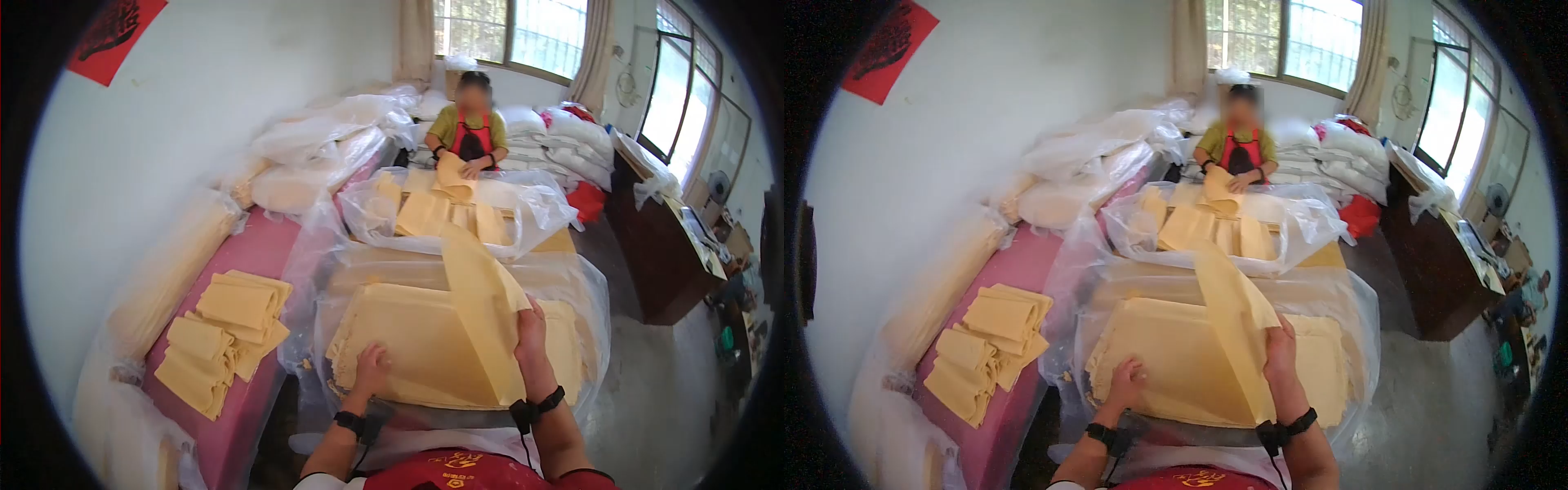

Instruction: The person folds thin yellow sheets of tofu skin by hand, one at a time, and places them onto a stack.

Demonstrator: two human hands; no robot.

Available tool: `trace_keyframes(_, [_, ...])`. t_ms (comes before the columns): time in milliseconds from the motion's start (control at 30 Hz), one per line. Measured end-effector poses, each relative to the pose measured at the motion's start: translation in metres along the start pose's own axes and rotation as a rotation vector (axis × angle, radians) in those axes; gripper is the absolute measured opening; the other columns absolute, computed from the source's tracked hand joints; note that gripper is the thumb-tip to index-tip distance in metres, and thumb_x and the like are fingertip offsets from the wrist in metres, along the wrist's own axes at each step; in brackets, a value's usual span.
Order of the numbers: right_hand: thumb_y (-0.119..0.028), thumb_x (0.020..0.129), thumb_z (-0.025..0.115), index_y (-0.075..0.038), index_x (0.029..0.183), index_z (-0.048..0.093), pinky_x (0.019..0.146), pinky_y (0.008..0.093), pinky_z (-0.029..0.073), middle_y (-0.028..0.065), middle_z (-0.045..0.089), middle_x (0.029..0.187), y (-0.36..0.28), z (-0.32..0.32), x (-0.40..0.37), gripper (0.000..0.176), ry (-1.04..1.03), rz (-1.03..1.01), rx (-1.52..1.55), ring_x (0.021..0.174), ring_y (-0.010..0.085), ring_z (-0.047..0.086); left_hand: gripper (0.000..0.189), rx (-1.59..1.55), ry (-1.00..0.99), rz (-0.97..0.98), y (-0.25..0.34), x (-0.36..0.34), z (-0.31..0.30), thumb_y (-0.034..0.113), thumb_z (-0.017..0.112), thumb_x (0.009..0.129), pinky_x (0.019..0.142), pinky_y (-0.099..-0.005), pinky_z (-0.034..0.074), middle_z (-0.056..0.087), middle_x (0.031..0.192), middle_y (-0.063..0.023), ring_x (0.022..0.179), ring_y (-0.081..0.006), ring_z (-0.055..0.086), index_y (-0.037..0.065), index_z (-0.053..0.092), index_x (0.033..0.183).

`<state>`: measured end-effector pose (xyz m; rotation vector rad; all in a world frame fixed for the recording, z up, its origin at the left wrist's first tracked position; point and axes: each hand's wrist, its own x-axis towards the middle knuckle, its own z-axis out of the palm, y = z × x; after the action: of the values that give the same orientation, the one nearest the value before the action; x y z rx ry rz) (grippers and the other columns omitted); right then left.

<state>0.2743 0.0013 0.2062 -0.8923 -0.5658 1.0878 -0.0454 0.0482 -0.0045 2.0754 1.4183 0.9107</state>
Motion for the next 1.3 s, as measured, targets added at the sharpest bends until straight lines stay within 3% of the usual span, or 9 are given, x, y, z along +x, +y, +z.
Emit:
trace_keyframes(100, [-0.022, 0.098, 0.045, -0.001, 0.119, 0.056, 0.077, 0.0312, 0.050, 0.0057, 0.061, 0.097, 0.017, -0.004, -0.010, 0.032, -0.132, -0.051, -0.971, 0.085, 0.0150, 0.059, 0.050, -0.221, 0.003, -0.059, 0.066, -0.005, -0.001, 0.027, 0.067, 0.084, 0.097, -0.0435, 0.044, 0.053, 0.128, -0.0165, 0.117, -0.0330, 0.052, 0.007, 0.050, 0.127])
trace_keyframes(233, [-0.027, 0.088, 0.065, -0.001, 0.123, 0.055, 0.085, 0.0326, 0.048, 0.0106, 0.062, 0.113, 0.084, 0.036, -0.060, 0.045, -0.726, 0.005, -0.805, 0.094, 0.0171, 0.060, 0.047, -1.601, -0.339, -0.413, 0.092, -0.022, 0.013, 0.039, 0.054, 0.095, 0.091, -0.0432, 0.049, 0.054, 0.123, -0.0113, 0.109, -0.0257, 0.057, 0.008, 0.045, 0.129])
trace_keyframes(367, [-0.037, 0.089, 0.062, 0.000, 0.126, 0.053, 0.088, 0.0364, 0.048, 0.0180, 0.060, 0.118, 0.080, 0.023, -0.100, 0.053, -0.988, 0.329, -1.034, 0.100, 0.0267, 0.061, 0.043, -1.674, -0.249, -0.762, 0.082, -0.036, 0.014, 0.040, 0.049, 0.097, 0.090, -0.0425, 0.050, 0.057, 0.122, -0.0094, 0.106, -0.0254, 0.060, 0.008, 0.048, 0.126])
trace_keyframes(467, [-0.044, 0.089, 0.060, -0.001, 0.126, 0.053, 0.094, 0.0417, 0.045, 0.0201, 0.057, 0.123, 0.122, -0.029, -0.113, 0.058, -1.214, 0.186, -1.080, 0.110, 0.0342, 0.057, 0.042, -1.786, -0.023, -0.798, 0.081, -0.017, 0.003, 0.038, 0.042, 0.100, 0.093, -0.0440, 0.049, 0.060, 0.122, -0.0096, 0.108, -0.0274, 0.060, 0.005, 0.050, 0.126])
trace_keyframes(700, [-0.044, 0.090, 0.058, -0.005, 0.129, 0.052, 0.101, 0.0430, 0.041, 0.0232, 0.053, 0.128, 0.173, -0.156, -0.069, 0.055, -0.376, -0.228, -1.305, 0.115, 0.0369, 0.052, 0.040, -1.683, -0.109, -0.500, 0.207, 0.062, -0.040, 0.032, 0.043, 0.101, 0.098, -0.0427, 0.047, 0.058, 0.127, -0.0076, 0.115, -0.0253, 0.057, 0.006, 0.047, 0.131])
trace_keyframes(933, [-0.046, 0.089, 0.058, -0.005, 0.128, 0.052, 0.099, 0.0417, 0.042, 0.0193, 0.054, 0.127, 0.024, -0.273, -0.022, 0.056, 0.312, -0.431, -1.564, 0.115, 0.0336, 0.052, 0.041, -1.768, -0.019, -0.159, 0.301, 0.095, -0.104, 0.031, 0.046, 0.100, 0.098, -0.0431, 0.048, 0.055, 0.130, -0.0089, 0.117, -0.0256, 0.055, 0.006, 0.046, 0.132])
trace_keyframes(1067, [-0.047, 0.089, 0.057, -0.006, 0.128, 0.052, 0.099, 0.0409, 0.042, 0.0170, 0.055, 0.126, 0.014, -0.281, -0.055, 0.057, 0.167, -0.442, -1.709, 0.115, 0.0317, 0.052, 0.042, -1.404, 0.190, -0.195, 0.226, 0.083, -0.060, 0.032, 0.044, 0.101, 0.101, -0.0439, 0.045, 0.053, 0.131, -0.0096, 0.119, -0.0267, 0.052, 0.003, 0.045, 0.132])
trace_keyframes(1167, [-0.048, 0.088, 0.057, -0.006, 0.128, 0.052, 0.098, 0.0404, 0.043, 0.0153, 0.056, 0.126, 0.041, -0.276, -0.110, 0.058, -0.188, -0.370, -1.710, 0.115, 0.0303, 0.052, 0.043, -1.559, 0.310, -0.585, 0.129, 0.048, -0.017, 0.032, 0.046, 0.100, 0.101, -0.0444, 0.044, 0.053, 0.131, -0.0094, 0.119, -0.0269, 0.052, 0.003, 0.045, 0.132])
trace_keyframes(1300, [-0.045, 0.078, 0.073, -0.004, 0.119, 0.060, 0.098, 0.0368, 0.044, 0.0106, 0.061, 0.120, 0.040, -0.235, -0.178, 0.059, -0.260, 0.368, -0.825, 0.113, 0.0254, 0.055, 0.043, -1.443, 0.289, -0.654, 0.037, -0.028, 0.018, 0.033, 0.045, 0.100, 0.100, -0.0458, 0.044, 0.053, 0.131, -0.0099, 0.119, -0.0285, 0.052, 0.005, 0.046, 0.132])
